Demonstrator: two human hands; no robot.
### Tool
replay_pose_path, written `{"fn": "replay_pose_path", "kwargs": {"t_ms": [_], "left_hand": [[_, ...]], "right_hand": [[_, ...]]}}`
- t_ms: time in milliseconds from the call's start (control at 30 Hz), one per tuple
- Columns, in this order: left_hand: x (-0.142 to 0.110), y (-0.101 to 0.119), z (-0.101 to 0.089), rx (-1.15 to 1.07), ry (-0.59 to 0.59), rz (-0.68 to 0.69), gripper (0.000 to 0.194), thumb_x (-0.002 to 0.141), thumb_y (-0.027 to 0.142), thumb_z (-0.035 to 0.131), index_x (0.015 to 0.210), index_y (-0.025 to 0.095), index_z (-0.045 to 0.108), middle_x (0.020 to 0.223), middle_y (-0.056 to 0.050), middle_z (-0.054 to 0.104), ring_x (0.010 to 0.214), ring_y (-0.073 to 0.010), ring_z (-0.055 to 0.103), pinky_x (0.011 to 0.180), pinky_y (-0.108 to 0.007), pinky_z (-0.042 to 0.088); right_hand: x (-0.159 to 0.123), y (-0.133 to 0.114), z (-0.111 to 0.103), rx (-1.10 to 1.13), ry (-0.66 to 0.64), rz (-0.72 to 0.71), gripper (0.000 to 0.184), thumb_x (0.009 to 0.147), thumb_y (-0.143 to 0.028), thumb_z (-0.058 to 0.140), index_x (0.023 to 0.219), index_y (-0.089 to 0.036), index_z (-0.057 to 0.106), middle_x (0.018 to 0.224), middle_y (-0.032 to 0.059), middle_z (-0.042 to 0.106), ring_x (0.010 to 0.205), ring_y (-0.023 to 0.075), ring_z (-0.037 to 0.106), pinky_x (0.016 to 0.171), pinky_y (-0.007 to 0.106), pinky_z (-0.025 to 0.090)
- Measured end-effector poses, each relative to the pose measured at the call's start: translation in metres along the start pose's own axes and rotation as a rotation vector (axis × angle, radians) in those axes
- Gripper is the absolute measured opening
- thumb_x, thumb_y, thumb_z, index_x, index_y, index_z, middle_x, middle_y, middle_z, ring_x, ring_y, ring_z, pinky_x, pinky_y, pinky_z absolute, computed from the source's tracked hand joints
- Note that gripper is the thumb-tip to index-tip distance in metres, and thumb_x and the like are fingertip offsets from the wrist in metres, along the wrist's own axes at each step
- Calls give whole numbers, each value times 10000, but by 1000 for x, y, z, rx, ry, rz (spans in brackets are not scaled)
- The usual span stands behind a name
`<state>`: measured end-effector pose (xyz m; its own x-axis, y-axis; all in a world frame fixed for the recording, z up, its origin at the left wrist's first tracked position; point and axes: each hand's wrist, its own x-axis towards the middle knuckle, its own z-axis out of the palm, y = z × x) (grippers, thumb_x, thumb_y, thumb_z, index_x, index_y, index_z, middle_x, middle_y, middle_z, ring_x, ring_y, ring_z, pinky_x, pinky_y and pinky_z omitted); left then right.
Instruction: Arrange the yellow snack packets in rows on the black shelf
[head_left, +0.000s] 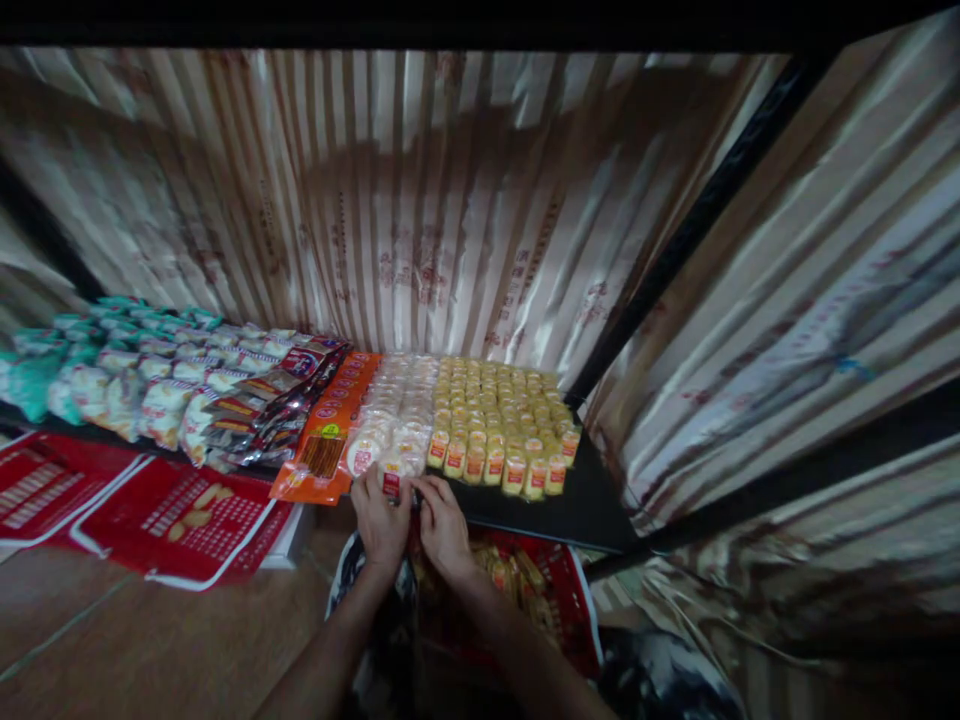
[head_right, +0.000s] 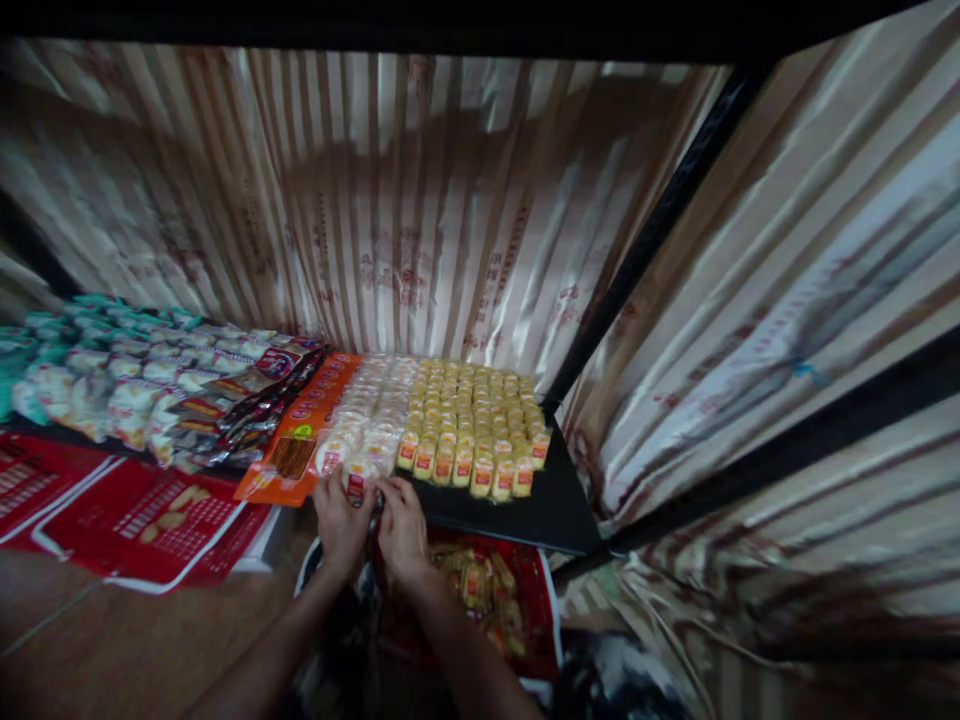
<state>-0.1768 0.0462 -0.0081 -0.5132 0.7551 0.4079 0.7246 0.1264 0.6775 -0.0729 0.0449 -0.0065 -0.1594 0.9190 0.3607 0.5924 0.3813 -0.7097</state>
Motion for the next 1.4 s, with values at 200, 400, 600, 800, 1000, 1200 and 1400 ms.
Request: {"fn": "replay_pose_path", "kwargs": {"t_ms": [200, 400, 600, 800, 1000, 1200, 1400], "left_hand": [[24, -29, -11, 49, -64, -74, 589, 806, 493, 488, 1231, 85, 474, 1073, -167, 496, 1049, -295, 497, 867, -450, 458], [35, -36, 3, 118, -45, 29, 529, 810, 443, 509, 1190, 75, 514, 1105, -176, 484, 1073, -297, 479, 907, -437, 435], [38, -36, 10, 101, -15, 74, 514, 812, 444, 502, 1183, 88, 501, 1130, -169, 486, 1094, -307, 475, 919, -453, 421], [34, -32, 5, 31, 9, 37, 522, 806, 447, 503, 1216, 127, 463, 1146, -157, 491, 1121, -292, 457, 941, -465, 410], [18, -16, 5, -11, -12, 96, 573, 804, 471, 512, 1247, 115, 440, 1155, -154, 478, 1134, -279, 450, 951, -425, 415], [16, 0, 18, 16, -93, 177, 602, 844, 454, 464, 1302, 77, 365, 1122, -177, 497, 1103, -289, 461, 919, -442, 434], [14, 2, 20, 78, -112, 171, 387, 841, 409, 493, 1134, 164, 556, 1168, -150, 420, 1130, -291, 426, 869, -405, 466]], "right_hand": [[12, -2, 9, -155, -103, -6, 575, 705, 11, 393, 1213, -190, 570, 1243, 98, 562, 1152, 211, 497, 967, 356, 448], [17, -6, 9, -219, -142, 25, 602, 694, 19, 391, 1239, -181, 550, 1253, 97, 543, 1147, 205, 489, 958, 313, 444], [16, 2, 14, -208, -111, 8, 649, 690, 16, 405, 1276, -244, 509, 1252, 69, 532, 1095, 203, 510, 941, 319, 459], [16, 7, 19, -146, -58, -10, 626, 699, 6, 410, 1248, -269, 532, 1241, 65, 537, 1068, 212, 523, 929, 351, 474], [11, 17, 17, 36, 4, -38, 570, 680, 17, 368, 1161, -193, 591, 1193, 83, 574, 1127, 182, 507, 993, 357, 430], [-9, 24, 4, 132, 159, 32, 409, 749, -52, 365, 1045, -159, 626, 1105, 107, 611, 1063, 172, 558, 950, 334, 457], [-74, 42, -35, 112, 139, 137, 320, 831, -157, 364, 969, -197, 650, 1049, 89, 655, 1001, 175, 598, 898, 340, 480]]}}
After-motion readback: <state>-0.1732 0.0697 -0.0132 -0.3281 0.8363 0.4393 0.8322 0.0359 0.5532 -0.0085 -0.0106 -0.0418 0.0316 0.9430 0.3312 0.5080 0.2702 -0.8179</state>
